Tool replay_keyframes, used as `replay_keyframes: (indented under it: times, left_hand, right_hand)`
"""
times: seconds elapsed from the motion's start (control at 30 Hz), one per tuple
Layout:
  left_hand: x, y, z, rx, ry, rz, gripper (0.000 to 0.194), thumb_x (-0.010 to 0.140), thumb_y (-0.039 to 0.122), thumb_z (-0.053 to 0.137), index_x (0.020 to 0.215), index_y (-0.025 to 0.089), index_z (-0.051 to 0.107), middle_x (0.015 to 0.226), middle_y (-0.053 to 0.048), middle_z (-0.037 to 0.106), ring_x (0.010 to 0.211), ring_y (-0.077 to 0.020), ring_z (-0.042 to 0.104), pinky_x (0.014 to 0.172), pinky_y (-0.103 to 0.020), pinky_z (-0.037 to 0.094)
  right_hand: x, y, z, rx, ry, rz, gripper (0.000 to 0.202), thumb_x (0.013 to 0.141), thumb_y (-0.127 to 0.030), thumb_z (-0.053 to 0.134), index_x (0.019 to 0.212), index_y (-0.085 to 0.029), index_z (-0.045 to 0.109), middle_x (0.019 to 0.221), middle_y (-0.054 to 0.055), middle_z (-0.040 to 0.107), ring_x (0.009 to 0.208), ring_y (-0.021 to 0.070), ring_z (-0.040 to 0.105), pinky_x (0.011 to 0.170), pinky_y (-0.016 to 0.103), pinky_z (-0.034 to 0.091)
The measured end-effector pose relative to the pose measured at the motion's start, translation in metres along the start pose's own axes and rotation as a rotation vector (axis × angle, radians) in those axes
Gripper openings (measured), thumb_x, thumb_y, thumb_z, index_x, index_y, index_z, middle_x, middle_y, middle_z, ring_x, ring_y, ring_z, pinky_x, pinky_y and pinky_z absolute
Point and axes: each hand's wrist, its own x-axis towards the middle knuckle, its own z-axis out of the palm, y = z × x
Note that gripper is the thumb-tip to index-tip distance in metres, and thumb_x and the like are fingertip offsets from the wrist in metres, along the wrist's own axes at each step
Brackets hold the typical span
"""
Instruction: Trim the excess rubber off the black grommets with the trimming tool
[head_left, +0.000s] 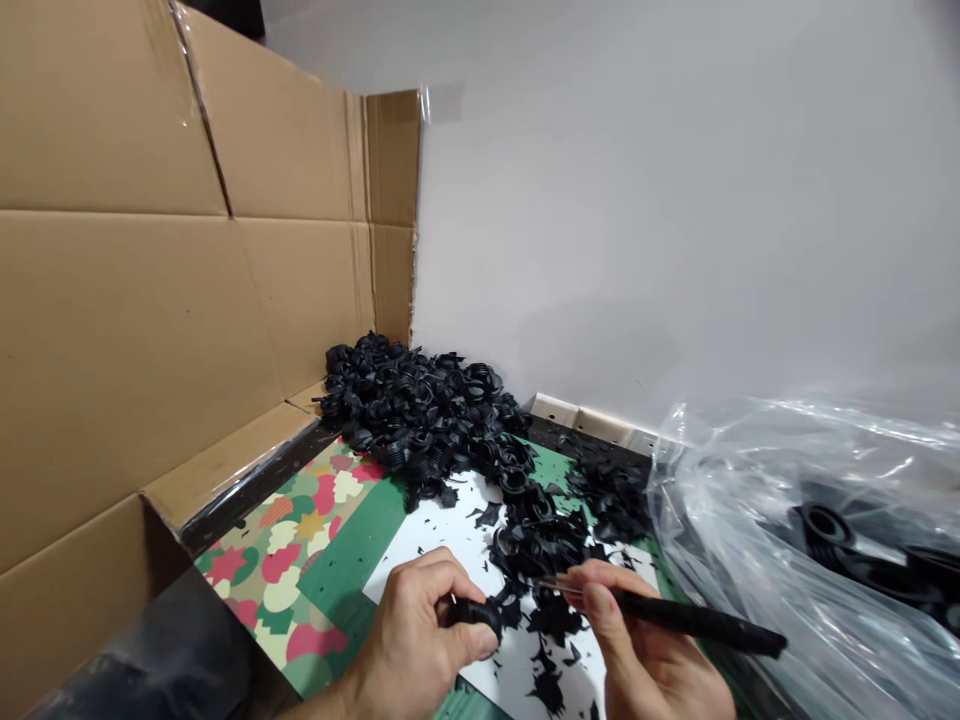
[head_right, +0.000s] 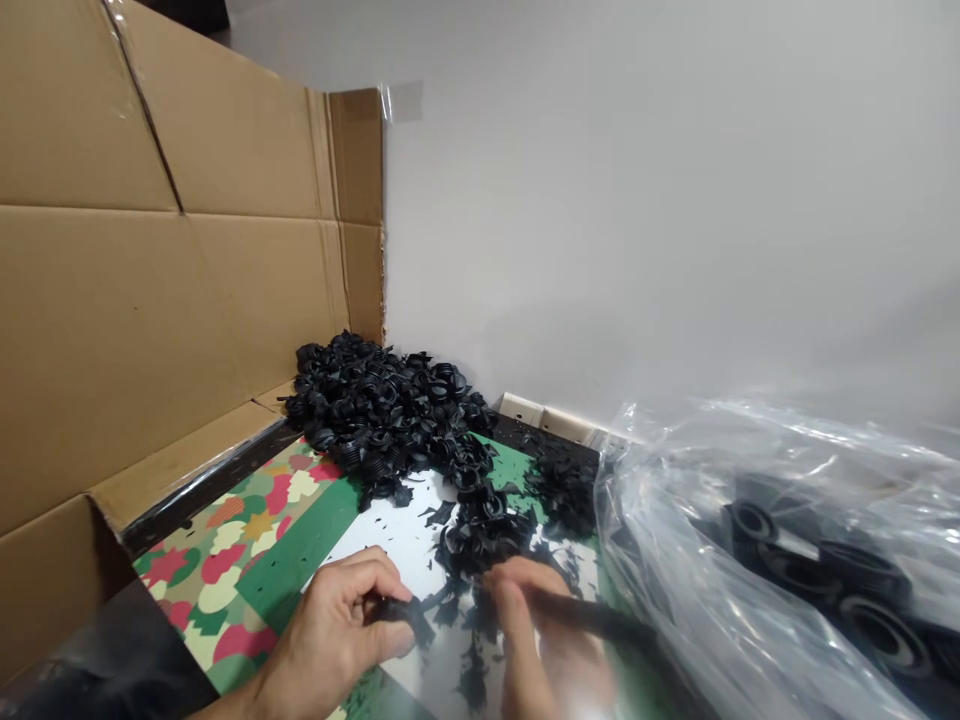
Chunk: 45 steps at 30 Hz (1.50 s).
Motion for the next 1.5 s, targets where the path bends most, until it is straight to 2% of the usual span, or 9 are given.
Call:
replay_keyframes:
  times: [0.1, 0.27, 0.43, 0.53, 0.73, 0.93, 1.13, 1.27, 1.5]
  left_hand:
    - [0.001, 0.000, -0.001, 0.022, 0.016, 0.005, 0.011, 0.057, 0.007, 0.064, 0.064, 0.016, 0.066, 0.066, 0.001, 0.053, 0.061, -0.0148, 0.046, 0.056, -0.026, 0.033]
    - [0.001, 0.001, -0.001, -0.001, 0.033, -0.004, 0.014, 0.055, 0.005, 0.065, 0.063, 0.016, 0.065, 0.064, 0.002, 0.051, 0.059, -0.0136, 0.043, 0.055, -0.025, 0.031]
    - [0.003, 0.004, -0.001, -0.161, 0.019, -0.029, 0.021, 0.053, 0.005, 0.068, 0.070, 0.016, 0.068, 0.068, 0.002, 0.052, 0.060, -0.0132, 0.044, 0.056, -0.025, 0.033]
    - [0.003, 0.007, -0.002, -0.212, 0.017, -0.007, 0.022, 0.052, 0.004, 0.069, 0.069, 0.017, 0.068, 0.070, 0.002, 0.055, 0.062, -0.0134, 0.046, 0.057, -0.024, 0.035]
    - [0.003, 0.011, -0.001, -0.247, 0.013, 0.026, 0.023, 0.051, 0.003, 0.070, 0.069, 0.017, 0.072, 0.070, 0.001, 0.060, 0.060, -0.0129, 0.050, 0.055, -0.023, 0.037]
    - [0.008, 0.002, -0.003, -0.299, 0.008, 0.054, 0.021, 0.055, 0.012, 0.074, 0.075, 0.017, 0.075, 0.072, -0.002, 0.065, 0.061, -0.0146, 0.053, 0.058, -0.024, 0.042]
    - [0.012, 0.003, -0.004, -0.291, 0.024, 0.093, 0.021, 0.052, 0.013, 0.076, 0.073, 0.018, 0.076, 0.073, -0.003, 0.067, 0.060, -0.0150, 0.054, 0.056, -0.024, 0.043]
    - [0.012, 0.005, -0.002, -0.267, 0.048, 0.110, 0.020, 0.052, 0.014, 0.076, 0.072, 0.018, 0.076, 0.073, -0.003, 0.067, 0.061, -0.0156, 0.054, 0.055, -0.023, 0.044]
    - [0.012, 0.009, 0.000, -0.237, 0.055, 0.120, 0.015, 0.055, 0.012, 0.073, 0.069, 0.018, 0.075, 0.070, -0.002, 0.064, 0.061, -0.0156, 0.055, 0.055, -0.023, 0.044]
  right_hand:
    - [-0.007, -0.012, 0.007, 0.151, -0.080, -0.008, 0.030, 0.079, -0.050, 0.062, 0.073, -0.021, 0.060, 0.078, 0.002, 0.063, 0.076, 0.0204, 0.059, 0.072, 0.031, 0.044]
    - [-0.010, -0.014, 0.009, 0.232, -0.221, 0.051, 0.030, 0.082, -0.050, 0.058, 0.076, -0.020, 0.059, 0.075, 0.002, 0.061, 0.068, 0.0183, 0.057, 0.065, 0.030, 0.044]
    - [-0.006, -0.005, 0.006, 0.173, -0.307, 0.249, 0.039, 0.075, -0.055, 0.063, 0.084, -0.017, 0.065, 0.055, -0.002, 0.053, 0.047, 0.0145, 0.047, 0.044, 0.026, 0.037]
    - [-0.007, -0.002, 0.010, 0.185, -0.404, 0.352, 0.043, 0.071, -0.059, 0.065, 0.072, -0.016, 0.065, 0.049, -0.003, 0.048, 0.039, 0.0100, 0.038, 0.038, 0.024, 0.029]
    - [-0.011, 0.007, 0.026, 0.343, -0.629, 0.354, 0.050, 0.061, -0.062, 0.071, 0.048, -0.017, 0.052, 0.044, -0.004, 0.041, 0.042, 0.0080, 0.034, 0.041, 0.022, 0.024]
    - [-0.008, 0.013, 0.026, 0.371, -0.652, 0.429, 0.053, 0.058, -0.068, 0.069, 0.049, -0.020, 0.048, 0.033, -0.013, 0.019, 0.031, 0.0031, 0.013, 0.034, 0.021, 0.011]
    - [-0.007, 0.012, 0.026, 0.396, -0.618, 0.475, 0.053, 0.054, -0.065, 0.074, 0.051, -0.019, 0.047, 0.037, -0.010, 0.033, 0.028, 0.0010, 0.013, 0.032, 0.021, 0.007]
    - [-0.005, 0.014, 0.028, 0.416, -0.594, 0.490, 0.052, 0.053, -0.064, 0.074, 0.049, -0.020, 0.047, 0.035, -0.012, 0.029, 0.030, 0.0012, 0.012, 0.033, 0.020, 0.008]
    - [-0.004, 0.013, 0.027, 0.431, -0.601, 0.516, 0.049, 0.055, -0.059, 0.075, 0.052, -0.019, 0.049, 0.038, -0.010, 0.037, 0.029, 0.0003, 0.013, 0.032, 0.020, 0.008]
